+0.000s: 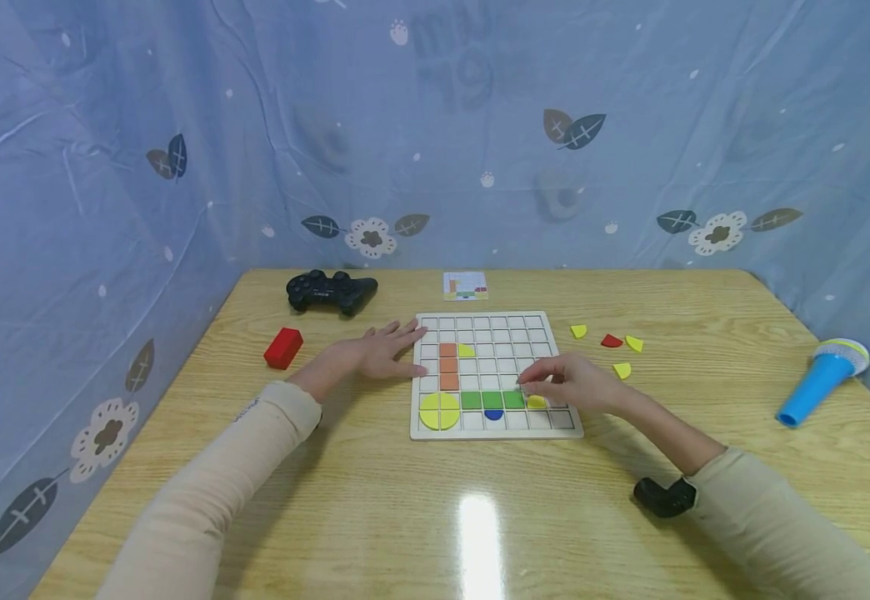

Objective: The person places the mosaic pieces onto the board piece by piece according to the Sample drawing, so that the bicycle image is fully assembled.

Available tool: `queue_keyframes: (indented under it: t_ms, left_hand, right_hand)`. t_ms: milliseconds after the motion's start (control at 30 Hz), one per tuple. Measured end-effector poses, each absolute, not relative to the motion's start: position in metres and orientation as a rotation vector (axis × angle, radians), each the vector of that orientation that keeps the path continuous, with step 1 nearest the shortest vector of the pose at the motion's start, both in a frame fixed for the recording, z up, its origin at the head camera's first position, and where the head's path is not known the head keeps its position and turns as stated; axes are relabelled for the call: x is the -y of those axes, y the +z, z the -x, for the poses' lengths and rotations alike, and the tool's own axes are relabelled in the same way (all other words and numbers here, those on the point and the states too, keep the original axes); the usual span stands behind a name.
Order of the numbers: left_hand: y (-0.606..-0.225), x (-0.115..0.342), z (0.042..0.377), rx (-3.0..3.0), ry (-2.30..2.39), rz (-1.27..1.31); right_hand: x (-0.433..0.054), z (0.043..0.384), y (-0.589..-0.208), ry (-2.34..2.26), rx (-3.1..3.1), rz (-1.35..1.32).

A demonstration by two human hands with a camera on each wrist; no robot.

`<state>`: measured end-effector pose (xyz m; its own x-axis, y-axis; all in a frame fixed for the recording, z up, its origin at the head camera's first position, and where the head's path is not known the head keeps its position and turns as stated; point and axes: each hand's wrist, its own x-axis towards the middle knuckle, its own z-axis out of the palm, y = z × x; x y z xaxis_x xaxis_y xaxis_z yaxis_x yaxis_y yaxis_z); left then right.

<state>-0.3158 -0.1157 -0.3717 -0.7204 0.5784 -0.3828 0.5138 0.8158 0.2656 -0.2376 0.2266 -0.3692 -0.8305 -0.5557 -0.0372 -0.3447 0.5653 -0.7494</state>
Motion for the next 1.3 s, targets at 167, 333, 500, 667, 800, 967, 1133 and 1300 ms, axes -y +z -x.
queue_keyframes:
  t_ms: [167, 333, 500, 667, 800, 967, 1133, 1300]
  left_hand:
    - [-0.374, 0.117, 0.317, -2.542, 0.203, -0.828]
    - [-0.374, 0.118, 0.316, -2.531, 0.233, -0.849]
    - [-0.373, 0.118, 0.315, -2.527, 0.229, -0.853]
    - [-0.372, 0.118, 0.315, -2.527, 0.225, -0.851]
    - [-0.372, 0.118, 0.315, -2.53, 0.224, -0.839]
    - [-0.371, 0.119, 0.314, -2.532, 0.214, -0.839]
    - [-0.371, 0.117, 0.314, -2.538, 0.212, -0.835]
    - [-0.37, 0.117, 0.313, -2.538, 0.213, -0.834]
  right_hand:
    - [-0.227, 0.238, -0.369, -1.138, -2.484, 0.728]
    - [-0.231, 0.239, -0.365, -1.214, -2.445, 0.589]
    - [-0.25, 0.245, -0.36, -1.427, -2.328, 0.429]
    - [-0.274, 0.251, -0.355, -1.594, -2.27, 0.268]
    - [-0.296, 0.255, -0.352, -1.666, -2.246, 0.162]
    - [-0.319, 0.259, -0.355, -1.722, -2.228, 0.095]
    - [-0.333, 0.259, -0.359, -1.717, -2.261, 0.059]
    - [-0.339, 0.257, -0.362, -1.639, -2.348, 0.076]
